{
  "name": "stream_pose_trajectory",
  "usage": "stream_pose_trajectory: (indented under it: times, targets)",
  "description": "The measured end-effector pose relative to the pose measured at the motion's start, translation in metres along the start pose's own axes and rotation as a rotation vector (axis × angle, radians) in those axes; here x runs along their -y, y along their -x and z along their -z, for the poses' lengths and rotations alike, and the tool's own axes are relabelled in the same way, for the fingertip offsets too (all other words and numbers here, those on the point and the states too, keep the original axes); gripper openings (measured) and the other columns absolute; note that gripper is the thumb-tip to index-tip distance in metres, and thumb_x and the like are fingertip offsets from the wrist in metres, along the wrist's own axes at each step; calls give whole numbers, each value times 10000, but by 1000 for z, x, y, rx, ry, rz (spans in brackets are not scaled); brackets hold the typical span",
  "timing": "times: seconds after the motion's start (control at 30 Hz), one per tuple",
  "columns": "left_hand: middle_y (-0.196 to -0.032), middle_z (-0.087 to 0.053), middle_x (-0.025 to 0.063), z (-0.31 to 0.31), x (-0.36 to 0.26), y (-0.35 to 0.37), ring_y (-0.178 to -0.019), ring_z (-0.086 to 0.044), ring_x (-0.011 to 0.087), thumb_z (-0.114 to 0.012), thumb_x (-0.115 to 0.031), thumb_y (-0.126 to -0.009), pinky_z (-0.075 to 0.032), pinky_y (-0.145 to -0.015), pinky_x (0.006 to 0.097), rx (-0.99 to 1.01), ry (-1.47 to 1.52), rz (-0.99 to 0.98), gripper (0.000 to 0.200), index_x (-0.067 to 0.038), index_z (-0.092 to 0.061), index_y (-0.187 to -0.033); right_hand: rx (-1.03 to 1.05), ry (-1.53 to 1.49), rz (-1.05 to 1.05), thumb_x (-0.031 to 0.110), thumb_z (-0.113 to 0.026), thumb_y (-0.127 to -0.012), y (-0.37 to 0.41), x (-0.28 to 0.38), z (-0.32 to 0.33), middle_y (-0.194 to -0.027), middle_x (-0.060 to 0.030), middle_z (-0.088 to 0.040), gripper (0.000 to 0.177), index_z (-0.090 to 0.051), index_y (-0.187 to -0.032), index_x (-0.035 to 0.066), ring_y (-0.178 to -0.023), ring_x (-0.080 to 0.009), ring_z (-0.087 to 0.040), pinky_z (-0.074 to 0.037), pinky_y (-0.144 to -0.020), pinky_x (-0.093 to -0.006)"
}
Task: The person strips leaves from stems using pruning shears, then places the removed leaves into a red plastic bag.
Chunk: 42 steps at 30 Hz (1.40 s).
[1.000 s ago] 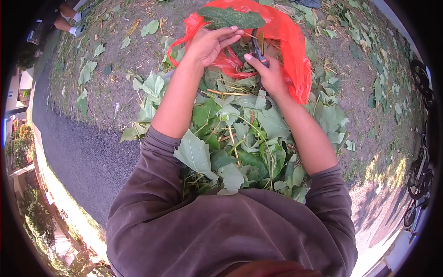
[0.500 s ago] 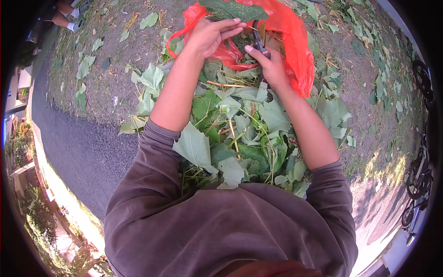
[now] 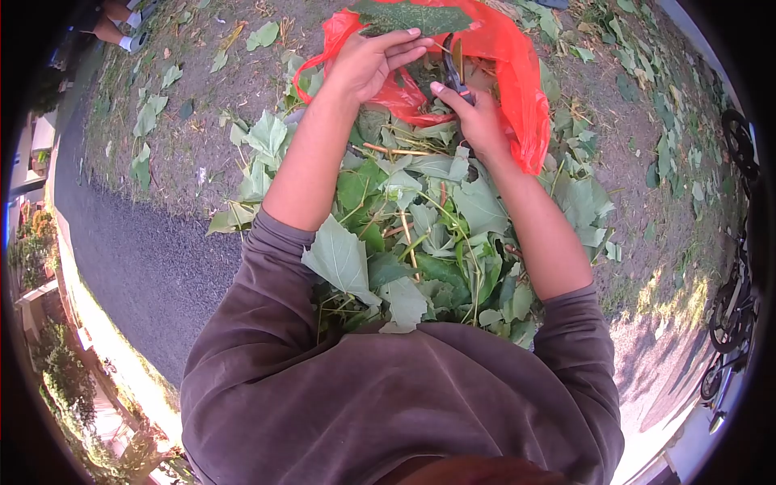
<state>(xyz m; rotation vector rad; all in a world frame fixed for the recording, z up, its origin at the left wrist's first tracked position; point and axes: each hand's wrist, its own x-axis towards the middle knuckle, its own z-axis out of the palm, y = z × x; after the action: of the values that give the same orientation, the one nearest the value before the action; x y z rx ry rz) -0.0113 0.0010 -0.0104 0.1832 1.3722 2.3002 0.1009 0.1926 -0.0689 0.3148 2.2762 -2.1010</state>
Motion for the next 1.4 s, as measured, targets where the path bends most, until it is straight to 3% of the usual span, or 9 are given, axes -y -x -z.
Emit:
stream_pose_trajectory:
  times: [0.23,0.47,0.53,0.87,1.13,1.4]
  targets:
    - [-1202,-737,248,1,0,0,-1120,-756,324,-685,2,-993,-655,-997,368,-48,6,-43,253,141,-663,-1203,52,-82,37,450,-784,-948,0,-3,-3,-918,-3,-682,476,-744,-1128,12,-859,-106,-589,-454,-816,-284]
    - [-1179,-745,228,-3,-1,2,-1104,-761,312,-720,6,-971,-657,-983,359,-43,-3,-49,266,121,-673,-1206,51,-123,54,449,-775,-955,1,-2,-3,-929,-13,-689,480,-740,-1135,5,-883,-114,-596,-461,-845,-292]
    - [-1158,-748,221,-9,-1,4,-1087,-766,307,-744,-6,-961,-665,-965,353,0,-182,-39,296,131,-663,-1211,45,-79,46,449,-774,-958,1,-2,-1,-953,-23,-701,488,-737,-1155,4,-896,-114,-599,-463,-851,-294]
    - [-1159,-757,192,-13,-2,9,-1050,-776,275,-785,-44,-946,-680,-903,351,28,-248,-17,364,91,-661,-1260,-32,-13,53,469,-766,-970,2,3,0,-856,11,-692,465,-777,-1072,15,-803,-87,-585,-470,-773,-288]
    - [-1136,-774,141,-11,0,8,-999,-782,237,-818,-77,-929,-666,-872,361,-11,-302,-34,352,61,-692,-1227,-64,59,47,479,-786,-950,1,1,2,-695,59,-566,446,-734,-886,40,-674,-71,-488,-391,-648,-298]
    - [-1075,-779,137,-10,-3,7,-964,-781,217,-864,-92,-888,-657,-825,341,-100,-272,-38,324,55,-723,-1140,-13,-35,86,484,-775,-949,4,1,-6,-797,21,-635,468,-746,-1006,21,-762,-91,-541,-440,-731,-292]
